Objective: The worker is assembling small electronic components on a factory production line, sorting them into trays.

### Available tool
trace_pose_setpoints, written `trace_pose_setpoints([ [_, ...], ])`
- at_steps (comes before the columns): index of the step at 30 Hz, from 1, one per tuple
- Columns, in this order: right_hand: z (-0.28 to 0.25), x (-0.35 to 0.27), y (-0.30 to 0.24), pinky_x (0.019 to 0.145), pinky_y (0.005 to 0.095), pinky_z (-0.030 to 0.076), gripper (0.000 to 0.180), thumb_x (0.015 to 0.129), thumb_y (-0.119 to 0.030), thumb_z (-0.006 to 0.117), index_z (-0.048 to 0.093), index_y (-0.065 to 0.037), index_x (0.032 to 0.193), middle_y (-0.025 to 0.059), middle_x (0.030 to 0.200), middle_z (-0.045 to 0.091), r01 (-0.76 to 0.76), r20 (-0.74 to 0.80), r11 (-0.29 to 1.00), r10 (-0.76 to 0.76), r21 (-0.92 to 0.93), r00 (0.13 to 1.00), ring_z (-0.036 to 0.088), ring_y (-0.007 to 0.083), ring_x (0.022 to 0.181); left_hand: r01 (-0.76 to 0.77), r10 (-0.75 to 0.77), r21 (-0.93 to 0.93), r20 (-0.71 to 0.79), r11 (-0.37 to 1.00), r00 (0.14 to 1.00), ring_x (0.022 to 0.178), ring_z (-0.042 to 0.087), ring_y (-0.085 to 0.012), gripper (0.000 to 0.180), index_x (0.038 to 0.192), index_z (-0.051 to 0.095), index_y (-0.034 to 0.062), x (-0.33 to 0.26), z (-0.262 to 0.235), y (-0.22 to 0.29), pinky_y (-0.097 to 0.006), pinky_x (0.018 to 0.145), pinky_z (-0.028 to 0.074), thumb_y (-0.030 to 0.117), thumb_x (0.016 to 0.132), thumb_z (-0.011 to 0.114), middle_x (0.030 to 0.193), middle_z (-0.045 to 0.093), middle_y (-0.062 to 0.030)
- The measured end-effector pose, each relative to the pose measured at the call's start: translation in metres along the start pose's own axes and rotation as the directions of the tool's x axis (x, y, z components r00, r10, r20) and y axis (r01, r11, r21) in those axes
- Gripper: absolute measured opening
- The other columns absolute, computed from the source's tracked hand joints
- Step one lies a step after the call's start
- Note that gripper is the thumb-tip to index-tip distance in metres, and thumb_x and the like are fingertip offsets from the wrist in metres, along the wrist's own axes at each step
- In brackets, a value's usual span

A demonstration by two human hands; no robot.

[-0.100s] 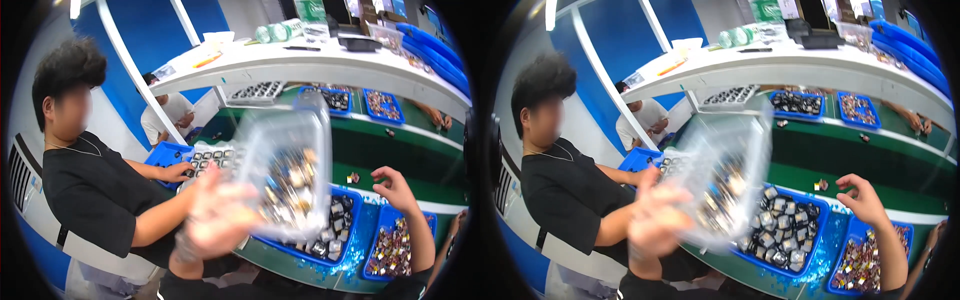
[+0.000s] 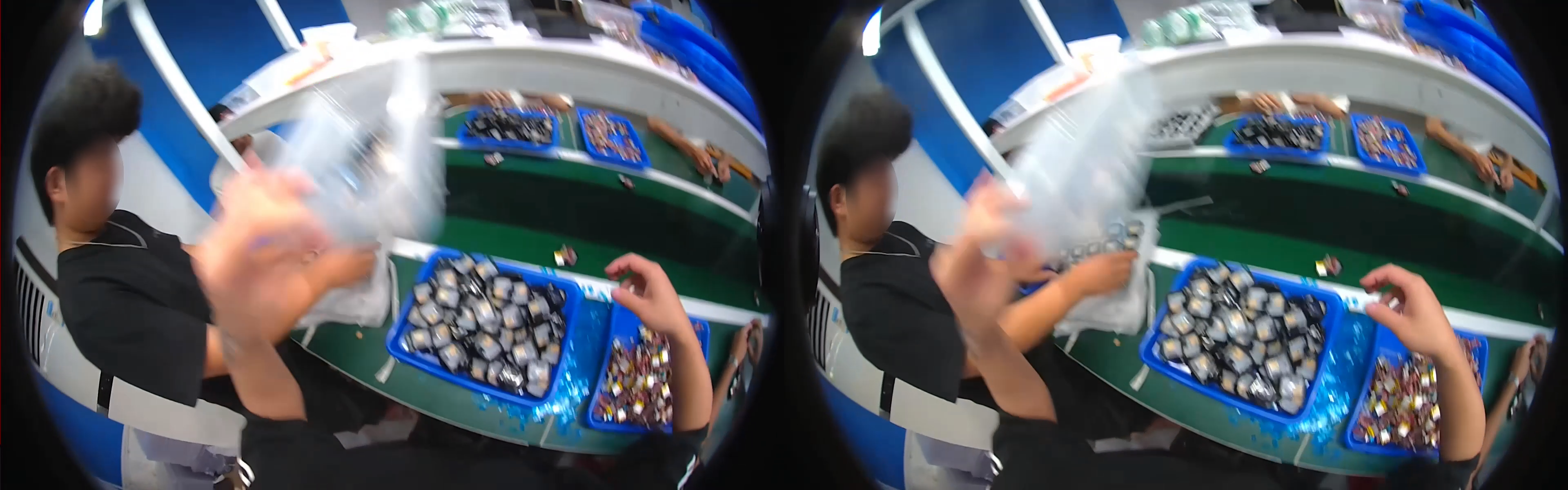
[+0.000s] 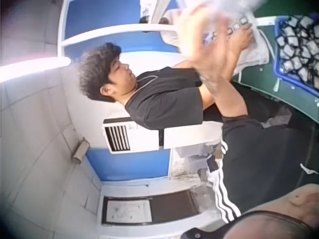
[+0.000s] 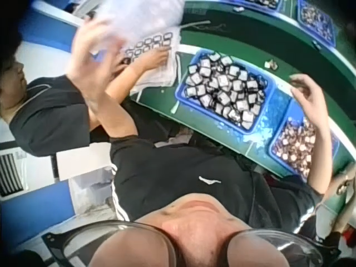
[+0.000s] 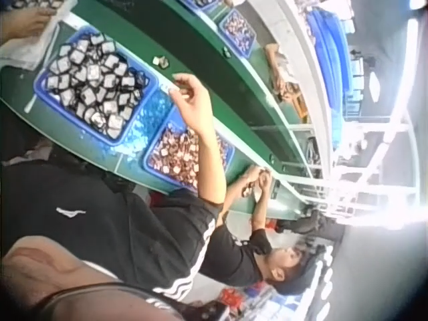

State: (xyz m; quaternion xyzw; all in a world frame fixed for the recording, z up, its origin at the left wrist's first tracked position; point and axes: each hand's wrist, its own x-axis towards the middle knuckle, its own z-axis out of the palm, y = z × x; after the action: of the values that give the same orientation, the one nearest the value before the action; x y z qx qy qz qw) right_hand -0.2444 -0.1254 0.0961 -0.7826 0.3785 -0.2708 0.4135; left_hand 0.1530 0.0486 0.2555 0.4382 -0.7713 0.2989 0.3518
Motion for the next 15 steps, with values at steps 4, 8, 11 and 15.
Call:
trace_pose_setpoints([
  [4, 0.010, -0.021, -0.004, 0.071, 0.0260, 0.049, 0.017, 0.085, -0.008, 0.067, 0.065, 0.000, 0.100, 0.0052, 0.090, 0.066, 0.009, -0.060, 0.997, -0.013, -0.072, 0.998, 0.062, 0.0122, 0.083, 0.080, -0.081, 0.121, 0.003, 0.989, 0.997, 0.100, 0.064, -0.0161, 0.032, 0.111, 0.066, -0.0031, 0.051, -0.043, -0.098, -0.029, 0.087, 0.051, 0.018, 0.088, 0.072, 0.103, 0.068, -0.0133],
  [8, 0.020, -0.036, 0.005, 0.073, 0.0302, 0.052, 0.017, 0.083, -0.008, 0.070, 0.067, 0.000, 0.098, 0.0088, 0.089, 0.068, -0.045, 0.103, 0.980, 0.066, -0.194, 0.993, 0.066, 0.0180, 0.081, 0.192, -0.221, 0.188, 0.151, 0.963, 0.963, 0.104, 0.061, -0.0133, 0.034, 0.117, 0.063, -0.0040, 0.088, -0.018, -0.171, -0.028, 0.090, 0.048, 0.015, 0.089, 0.069, 0.112, 0.066, -0.0093],
  [11, 0.037, -0.031, 0.016, 0.074, 0.0380, 0.052, 0.019, 0.081, -0.011, 0.071, 0.068, -0.001, 0.097, 0.0149, 0.089, 0.068, 0.016, 0.177, 0.946, 0.044, -0.323, 0.983, 0.066, 0.0295, 0.082, 0.291, -0.299, 0.078, 0.126, 0.954, 0.946, 0.097, 0.062, -0.0137, 0.036, 0.111, 0.063, -0.0064, 0.105, 0.038, -0.153, -0.028, 0.086, 0.050, 0.013, 0.083, 0.074, 0.102, 0.068, -0.0084],
  [15, 0.085, -0.023, 0.027, 0.076, 0.0438, 0.054, 0.037, 0.079, -0.020, 0.074, 0.065, -0.014, 0.115, 0.0139, 0.096, 0.064, 0.106, 0.192, 0.884, -0.019, -0.456, 0.981, 0.065, 0.0345, 0.088, 0.257, -0.267, 0.306, -0.009, 0.917, 0.964, 0.108, 0.060, -0.0265, 0.048, 0.119, 0.061, -0.0021, 0.113, 0.081, -0.175, -0.035, 0.095, 0.047, 0.021, 0.079, 0.078, 0.113, 0.065, -0.0177],
])
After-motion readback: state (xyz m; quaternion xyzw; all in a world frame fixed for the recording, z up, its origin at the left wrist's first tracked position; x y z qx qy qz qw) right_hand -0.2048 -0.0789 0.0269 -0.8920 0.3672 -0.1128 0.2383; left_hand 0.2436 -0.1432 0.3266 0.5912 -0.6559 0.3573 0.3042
